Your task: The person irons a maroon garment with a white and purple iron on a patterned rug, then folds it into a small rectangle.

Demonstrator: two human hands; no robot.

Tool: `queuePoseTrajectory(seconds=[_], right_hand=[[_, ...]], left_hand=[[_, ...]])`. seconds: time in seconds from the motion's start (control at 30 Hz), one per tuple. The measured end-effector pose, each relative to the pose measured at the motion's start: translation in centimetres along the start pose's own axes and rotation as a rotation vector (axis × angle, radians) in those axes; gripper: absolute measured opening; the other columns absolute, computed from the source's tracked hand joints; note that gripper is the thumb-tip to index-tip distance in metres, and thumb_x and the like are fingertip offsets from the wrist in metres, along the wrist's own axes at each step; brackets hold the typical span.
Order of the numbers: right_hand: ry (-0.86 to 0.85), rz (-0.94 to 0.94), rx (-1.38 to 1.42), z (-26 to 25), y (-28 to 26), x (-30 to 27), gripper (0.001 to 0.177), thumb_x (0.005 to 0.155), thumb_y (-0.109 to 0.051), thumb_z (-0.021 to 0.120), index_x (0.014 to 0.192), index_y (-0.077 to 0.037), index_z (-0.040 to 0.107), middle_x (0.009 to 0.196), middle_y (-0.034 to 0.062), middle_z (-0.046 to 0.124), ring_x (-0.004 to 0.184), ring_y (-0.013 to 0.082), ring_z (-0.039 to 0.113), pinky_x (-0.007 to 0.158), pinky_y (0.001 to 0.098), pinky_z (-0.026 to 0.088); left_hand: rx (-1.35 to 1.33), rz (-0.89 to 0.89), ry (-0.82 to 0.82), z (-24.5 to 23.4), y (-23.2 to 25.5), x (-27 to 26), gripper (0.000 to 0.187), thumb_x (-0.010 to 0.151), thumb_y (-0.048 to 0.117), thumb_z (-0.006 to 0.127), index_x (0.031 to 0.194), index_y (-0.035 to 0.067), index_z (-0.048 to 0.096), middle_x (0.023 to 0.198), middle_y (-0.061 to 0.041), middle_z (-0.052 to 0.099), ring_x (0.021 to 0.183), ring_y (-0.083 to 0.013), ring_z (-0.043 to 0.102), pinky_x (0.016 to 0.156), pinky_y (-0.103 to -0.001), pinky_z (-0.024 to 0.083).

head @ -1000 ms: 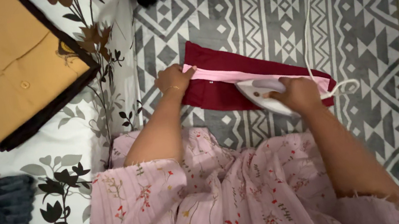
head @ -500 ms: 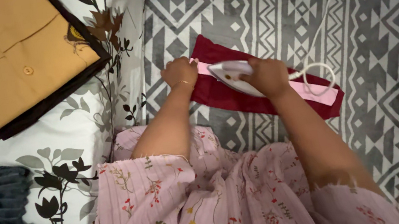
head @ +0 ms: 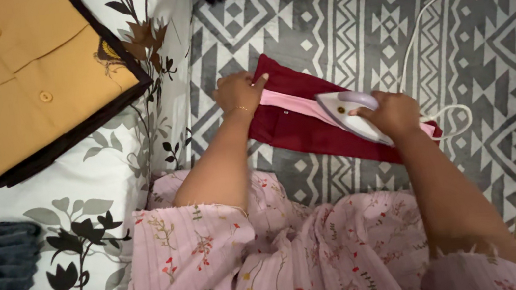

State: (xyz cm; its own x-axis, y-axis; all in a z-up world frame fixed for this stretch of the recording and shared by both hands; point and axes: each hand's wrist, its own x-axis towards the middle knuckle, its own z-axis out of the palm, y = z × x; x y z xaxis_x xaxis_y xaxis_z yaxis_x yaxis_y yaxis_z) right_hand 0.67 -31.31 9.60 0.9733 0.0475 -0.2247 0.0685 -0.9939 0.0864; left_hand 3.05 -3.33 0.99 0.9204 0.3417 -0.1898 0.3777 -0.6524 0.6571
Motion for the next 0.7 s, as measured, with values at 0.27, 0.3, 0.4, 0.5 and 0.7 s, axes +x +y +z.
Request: queuePoseTrajectory(seconds=[0.27,0.3,0.4,0.5,0.7], right_hand=[[0.142,-0.334,0.052,-0.5,-5.7,5.7,0.041,0.064,-0.048,0.070,0.082,-0.012,0.065,0.069,0.0108,0.063,0.065,0.0293,0.060,0.060,0.0393,0.047],[0.137,-0.336,0.060,-0.6,-6.6,6.4,0.041,0.064,-0.048,0.070,0.082,-0.012,0.065,0.069,0.0108,0.063,0.065,0.0293,0.060,0.060,0.0393,0.047],[0.127,-0.342,0.096,-1.1,-7.6,6.8,0.038,0.064,-0.047,0.070,0.079,-0.013,0.066,0.068,0.0107,0.063,0.066,0.0293,0.061,0.059,0.0398,0.047],[0.137,-0.361,0.100,-1.3,-7.1,6.7,0.043,0.066,-0.051,0.069,0.081,-0.011,0.065,0.071,0.0108,0.063,0.069,0.0293,0.061,0.063,0.0395,0.047],[-0.067,-0.163,0.056,-0.7,-1.6,5.1,0.038,0.068,-0.045,0.066,0.091,-0.014,0.065,0.080,0.0122,0.064,0.075,0.0309,0.060,0.066,0.0423,0.046]], left_hand=[[0.073,-0.105,-0.030,1.0,0.6,1.1,0.032,0.069,0.049,0.061,0.074,0.018,0.068,0.083,0.000,0.065,0.091,-0.0248,0.053,0.079,-0.042,0.035],[0.082,-0.096,0.001,1.1,0.5,1.2,0.031,0.070,0.048,0.061,0.074,0.018,0.068,0.083,-0.002,0.064,0.091,-0.0248,0.053,0.079,-0.042,0.035],[0.053,-0.094,0.045,1.5,0.4,1.1,0.030,0.070,0.045,0.062,0.073,0.016,0.068,0.083,-0.003,0.064,0.090,-0.0242,0.053,0.078,-0.042,0.035],[0.009,-0.120,0.073,1.6,0.9,1.3,0.029,0.068,0.044,0.064,0.072,0.015,0.068,0.081,-0.001,0.065,0.089,-0.0230,0.054,0.077,-0.043,0.034],[0.017,-0.078,0.048,1.2,0.2,1.2,0.030,0.069,0.044,0.065,0.070,0.014,0.067,0.081,-0.001,0.065,0.088,-0.0229,0.054,0.077,-0.041,0.035]])
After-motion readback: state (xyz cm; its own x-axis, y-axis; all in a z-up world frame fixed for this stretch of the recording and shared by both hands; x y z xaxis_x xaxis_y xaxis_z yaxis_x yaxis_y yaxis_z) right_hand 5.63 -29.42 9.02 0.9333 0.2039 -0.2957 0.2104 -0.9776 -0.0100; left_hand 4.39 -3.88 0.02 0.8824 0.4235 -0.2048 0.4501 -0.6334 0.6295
